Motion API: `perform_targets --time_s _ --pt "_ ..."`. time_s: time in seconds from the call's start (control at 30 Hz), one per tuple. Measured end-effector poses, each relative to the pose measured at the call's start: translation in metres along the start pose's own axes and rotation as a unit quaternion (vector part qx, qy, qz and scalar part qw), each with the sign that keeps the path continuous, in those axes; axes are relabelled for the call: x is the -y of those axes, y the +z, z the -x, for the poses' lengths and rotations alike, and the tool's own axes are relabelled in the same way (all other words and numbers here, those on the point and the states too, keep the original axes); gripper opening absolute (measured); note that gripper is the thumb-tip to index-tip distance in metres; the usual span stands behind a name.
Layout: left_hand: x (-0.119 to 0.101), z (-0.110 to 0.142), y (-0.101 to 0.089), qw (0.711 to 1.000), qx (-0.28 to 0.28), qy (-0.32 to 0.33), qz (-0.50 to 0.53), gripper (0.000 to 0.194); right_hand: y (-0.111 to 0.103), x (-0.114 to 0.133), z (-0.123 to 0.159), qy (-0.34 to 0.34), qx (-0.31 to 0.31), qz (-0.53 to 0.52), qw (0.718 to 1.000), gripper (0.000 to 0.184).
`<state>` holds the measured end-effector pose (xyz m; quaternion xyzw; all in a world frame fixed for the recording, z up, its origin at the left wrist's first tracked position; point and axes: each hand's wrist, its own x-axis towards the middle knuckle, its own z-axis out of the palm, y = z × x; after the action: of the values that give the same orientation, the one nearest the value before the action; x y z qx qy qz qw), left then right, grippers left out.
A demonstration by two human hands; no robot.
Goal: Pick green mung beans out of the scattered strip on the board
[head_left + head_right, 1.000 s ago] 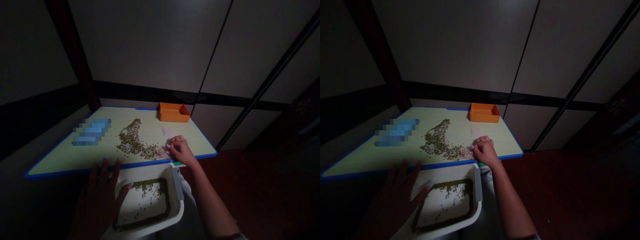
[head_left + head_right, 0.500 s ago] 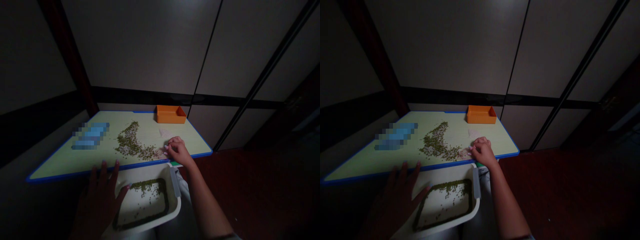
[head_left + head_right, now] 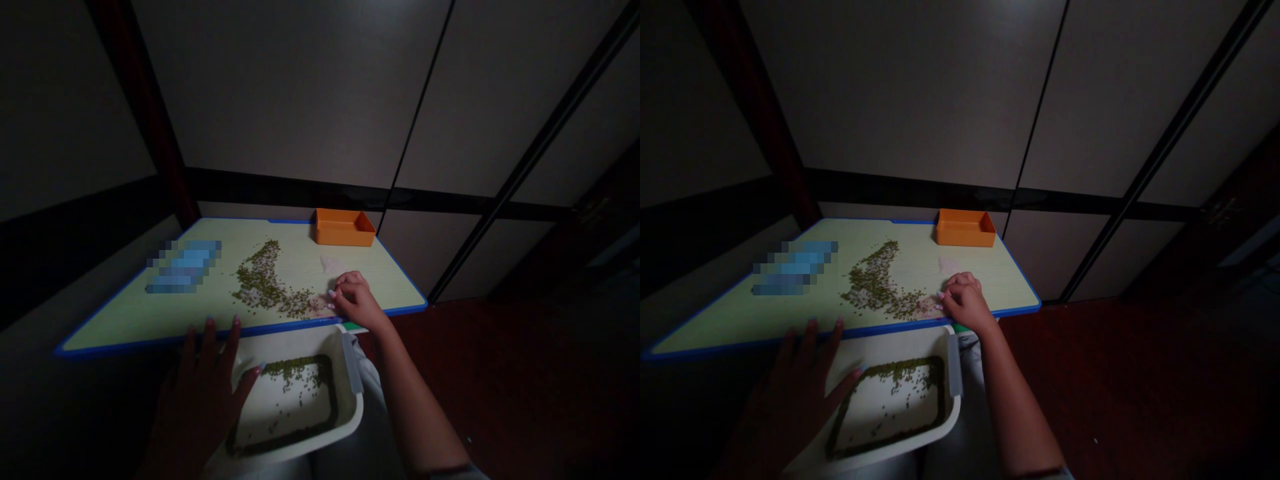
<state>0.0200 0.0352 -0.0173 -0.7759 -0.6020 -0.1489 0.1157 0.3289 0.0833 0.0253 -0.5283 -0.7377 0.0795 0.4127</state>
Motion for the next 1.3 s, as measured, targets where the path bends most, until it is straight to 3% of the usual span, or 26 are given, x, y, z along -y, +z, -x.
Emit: perform_targets --time_s 0.5,0.83,1.03,1.3 --pt "0.0 0.001 0.0 0.999 -0.029 0.012 0.004 0.071 -0.001 -0.004 0.003 0.005 -0.002 -0.019 1.0 0.026" --pt "-0.003 0.001 -0.004 1.0 -0.006 -0.004 0.013 0.07 0.004 0.015 0.0 -0.01 0.016 -0.046 0.999 0.024" --pt "-0.002 0.0 -0.007 1.0 0.002 -0.002 0.021 0.071 0.002 0.01 0.001 0.007 -0.012 -0.058 0.998 0.026" --pt "0.001 0.001 -0.002 1.0 0.009 0.001 0.014 0.072 0.01 0.021 -0.01 -0.006 0.047 -0.01 0.999 0.023"
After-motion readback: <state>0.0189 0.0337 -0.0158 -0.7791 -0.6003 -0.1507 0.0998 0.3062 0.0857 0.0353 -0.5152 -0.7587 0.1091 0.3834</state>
